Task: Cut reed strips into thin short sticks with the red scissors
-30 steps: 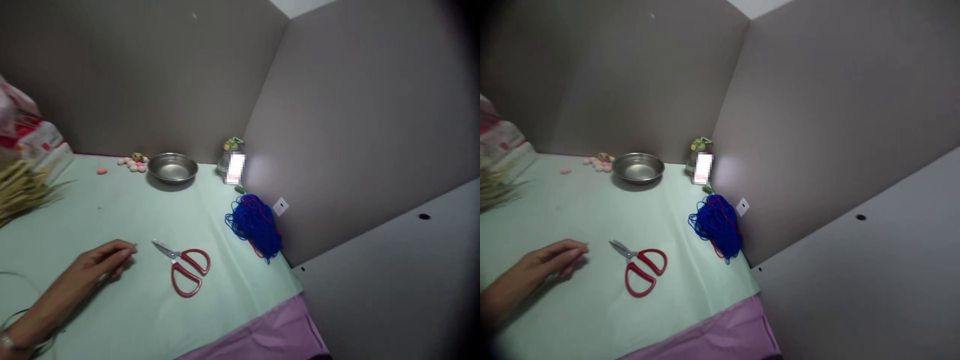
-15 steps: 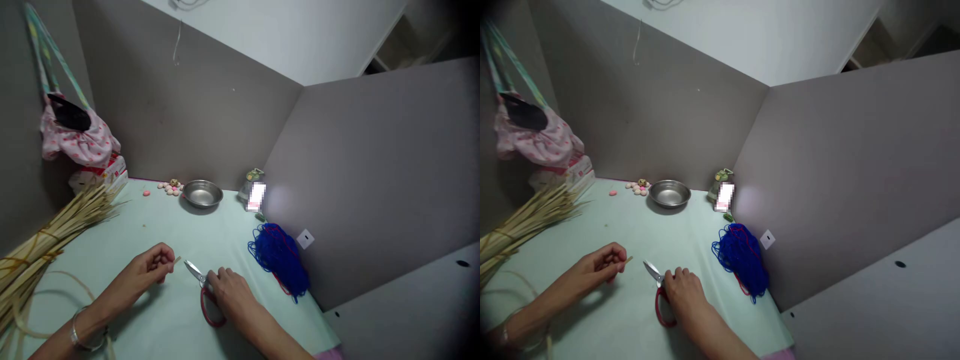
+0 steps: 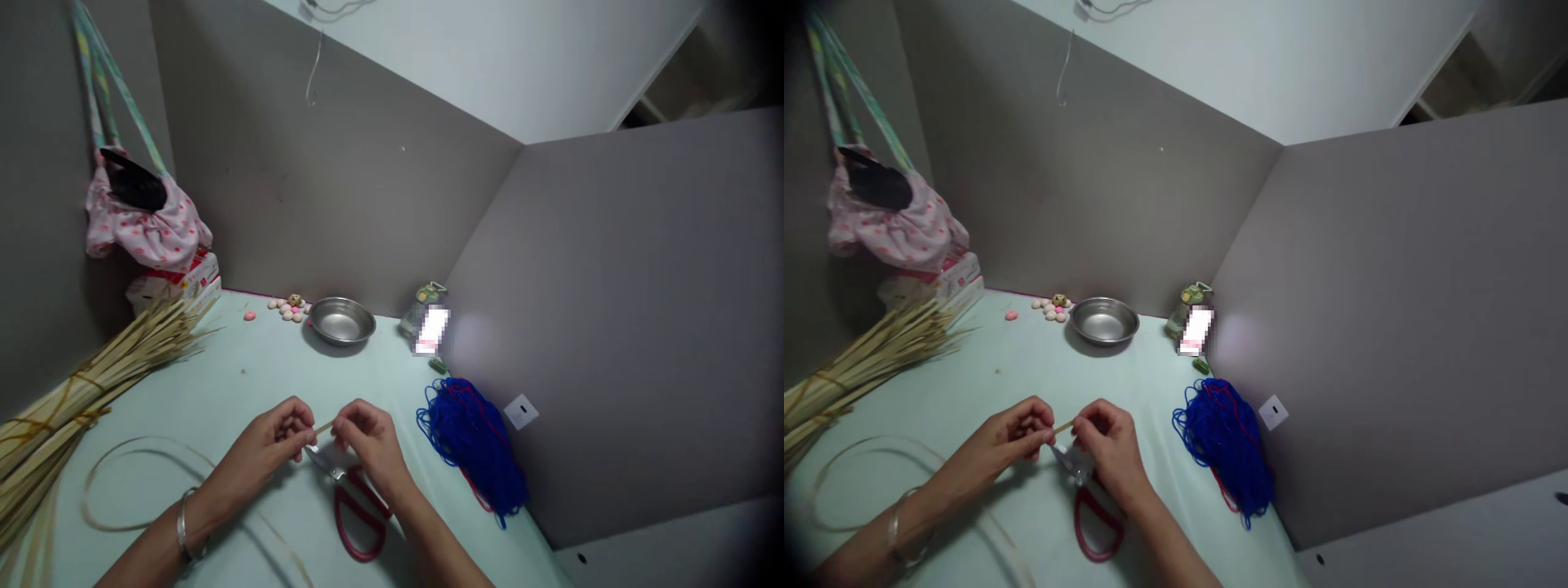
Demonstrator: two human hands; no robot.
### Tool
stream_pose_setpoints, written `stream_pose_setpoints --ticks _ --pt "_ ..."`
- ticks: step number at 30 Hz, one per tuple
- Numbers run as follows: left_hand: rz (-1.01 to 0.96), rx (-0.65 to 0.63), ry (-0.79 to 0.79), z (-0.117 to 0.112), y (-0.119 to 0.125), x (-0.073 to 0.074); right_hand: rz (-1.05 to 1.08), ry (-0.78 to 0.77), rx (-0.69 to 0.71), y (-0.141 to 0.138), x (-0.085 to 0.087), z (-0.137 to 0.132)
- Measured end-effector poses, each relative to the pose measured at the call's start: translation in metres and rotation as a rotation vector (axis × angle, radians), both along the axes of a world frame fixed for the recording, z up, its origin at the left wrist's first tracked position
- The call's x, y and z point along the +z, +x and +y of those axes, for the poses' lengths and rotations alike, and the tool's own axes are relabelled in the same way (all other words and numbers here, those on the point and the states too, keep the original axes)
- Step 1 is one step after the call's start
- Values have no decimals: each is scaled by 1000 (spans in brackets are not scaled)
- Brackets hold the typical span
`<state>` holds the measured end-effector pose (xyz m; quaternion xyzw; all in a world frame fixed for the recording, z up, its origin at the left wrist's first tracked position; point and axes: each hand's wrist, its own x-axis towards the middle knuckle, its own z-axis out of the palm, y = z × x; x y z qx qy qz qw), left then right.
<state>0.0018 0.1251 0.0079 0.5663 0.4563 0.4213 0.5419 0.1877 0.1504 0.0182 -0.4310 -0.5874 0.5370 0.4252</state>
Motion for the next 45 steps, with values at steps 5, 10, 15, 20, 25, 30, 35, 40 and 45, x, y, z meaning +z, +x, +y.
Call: stream_pose_setpoints --ticks 5,10,15,20,25,30,35,40,45 --pt "123 46 30 2 -13 -2 381 -112 -191 11 6 25" --pt "143 51 -17 2 -18 -10 691 -290 -74 15 6 30" --pt "149 20 -51 -2 -12 -11 648 -288 108 8 -5 16" --pt "248 23 11 -2 -14 -13 531 -232 180 8 -10 12" --pt "326 -19 10 -3 -24 -15 289 -129 182 19 -5 16" --pt "673 -1 375 -3 -29 -21 -114 -120 221 19 2 12" --pt "856 226 724 2 -39 -31 -137 -175 303 17 1 9" --pt "670 232 788 -1 -38 -31 -277 -167 501 19 -2 4" --pt "592 219 763 -1 -35 -27 -310 -188 571 22 -5 4"
